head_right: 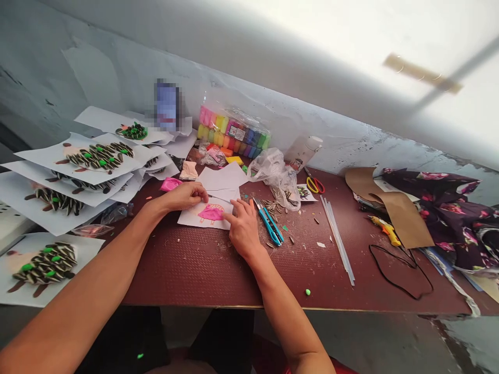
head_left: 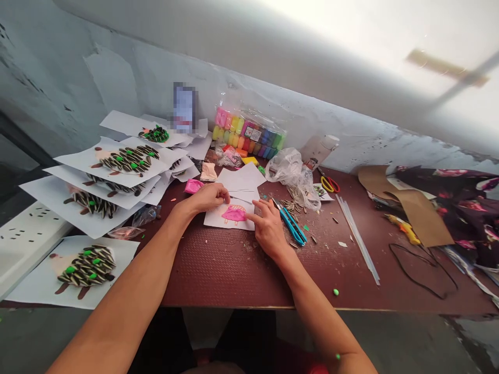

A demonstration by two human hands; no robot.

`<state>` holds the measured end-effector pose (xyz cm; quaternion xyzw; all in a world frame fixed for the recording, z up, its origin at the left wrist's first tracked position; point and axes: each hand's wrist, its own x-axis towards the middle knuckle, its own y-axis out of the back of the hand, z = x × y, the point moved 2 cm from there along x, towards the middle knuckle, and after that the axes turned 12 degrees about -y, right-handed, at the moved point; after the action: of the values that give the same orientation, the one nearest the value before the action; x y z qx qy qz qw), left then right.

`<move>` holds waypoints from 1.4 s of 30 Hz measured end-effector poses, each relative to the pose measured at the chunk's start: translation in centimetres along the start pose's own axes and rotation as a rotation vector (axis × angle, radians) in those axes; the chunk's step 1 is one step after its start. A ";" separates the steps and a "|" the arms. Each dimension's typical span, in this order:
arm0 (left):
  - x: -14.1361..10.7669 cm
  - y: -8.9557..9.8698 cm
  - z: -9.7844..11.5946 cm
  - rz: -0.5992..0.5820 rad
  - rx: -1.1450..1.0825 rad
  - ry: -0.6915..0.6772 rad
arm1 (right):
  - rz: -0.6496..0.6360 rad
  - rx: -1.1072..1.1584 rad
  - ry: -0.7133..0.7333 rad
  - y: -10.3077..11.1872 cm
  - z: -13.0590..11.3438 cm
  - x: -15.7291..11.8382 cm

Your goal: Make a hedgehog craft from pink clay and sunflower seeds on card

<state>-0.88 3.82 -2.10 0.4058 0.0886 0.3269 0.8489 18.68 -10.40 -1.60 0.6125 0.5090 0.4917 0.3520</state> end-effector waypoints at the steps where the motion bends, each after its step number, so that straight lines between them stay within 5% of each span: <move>1: 0.0 0.0 0.0 0.004 -0.002 -0.003 | -0.017 -0.032 0.022 0.0 -0.2 -0.1; 7: -0.1 0.0 0.1 0.003 -0.013 0.001 | -0.073 -0.110 0.072 0.0 -0.9 -0.4; 14: 0.0 0.0 -0.1 0.002 0.006 0.000 | 0.019 -0.002 -0.005 -0.1 -0.6 -0.2; 30: 0.2 -0.3 -0.4 0.030 0.012 -0.039 | -0.261 -0.301 0.057 1.7 -3.4 2.9; 42: -0.8 0.9 1.4 -0.050 0.051 -0.057 | -0.243 -0.243 0.031 0.7 -2.7 2.5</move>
<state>-1.38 2.81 -0.60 0.4340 0.0827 0.2917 0.8484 16.29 -8.29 0.35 0.4919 0.5215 0.5128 0.4723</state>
